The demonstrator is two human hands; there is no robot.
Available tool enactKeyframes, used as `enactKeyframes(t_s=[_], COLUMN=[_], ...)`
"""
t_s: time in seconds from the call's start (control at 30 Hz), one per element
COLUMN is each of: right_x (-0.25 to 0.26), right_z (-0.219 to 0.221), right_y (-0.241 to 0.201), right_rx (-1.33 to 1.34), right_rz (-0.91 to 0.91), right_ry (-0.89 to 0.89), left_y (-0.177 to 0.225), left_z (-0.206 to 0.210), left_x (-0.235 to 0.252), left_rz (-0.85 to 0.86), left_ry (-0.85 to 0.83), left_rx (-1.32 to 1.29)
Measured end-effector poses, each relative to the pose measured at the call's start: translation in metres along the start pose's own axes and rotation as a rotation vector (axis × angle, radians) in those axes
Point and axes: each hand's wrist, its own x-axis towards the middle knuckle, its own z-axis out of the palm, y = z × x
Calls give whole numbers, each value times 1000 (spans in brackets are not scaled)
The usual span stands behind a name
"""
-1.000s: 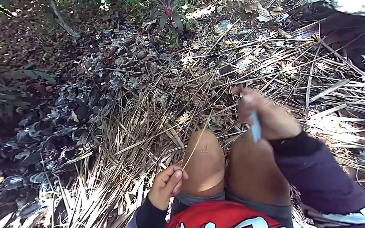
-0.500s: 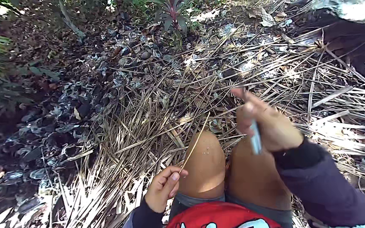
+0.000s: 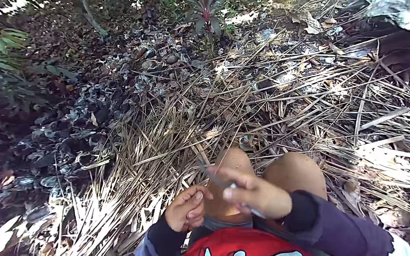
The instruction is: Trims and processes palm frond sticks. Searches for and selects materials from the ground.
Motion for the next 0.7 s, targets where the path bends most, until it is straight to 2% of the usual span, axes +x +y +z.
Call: enactKeyframes(t_s=[0.07,0.17,0.23,0.3,0.37,0.43,0.47,0.5,0.57,0.63,0.7], right_x=[7,10,10,11,16,22,25,30,47,68,86], right_z=[-7,-54,-60,-34,2,13,3,-15,-62,-103,-121], right_y=[1,-29,-40,-29,-6,8,6,-1,-16,-18,-2], right_rx=[22,7,10,-26,9,54,44,44,65,43,56], right_rz=[-14,-252,-305,-148,3,14,-55,-141,-304,-337,-277], right_ry=[5,246,302,180,-44,-138,-78,13,183,225,197], left_y=[2,3,1,1,1,-1,-1,-1,-2,4,11], left_z=[-3,-8,-10,-9,-5,-9,-11,-12,-8,4,16], left_x=[-2,-12,-17,-19,-20,-24,-29,-35,-52,-68,-80], left_rz=[-45,-61,-51,-36,-45,-52,-41,5,219,448,596], left_ry=[-59,-52,-20,-13,-42,-130,-136,-102,96,328,442], left_rx=[-66,-97,-104,-128,-200,-259,-235,-146,308,976,1457])
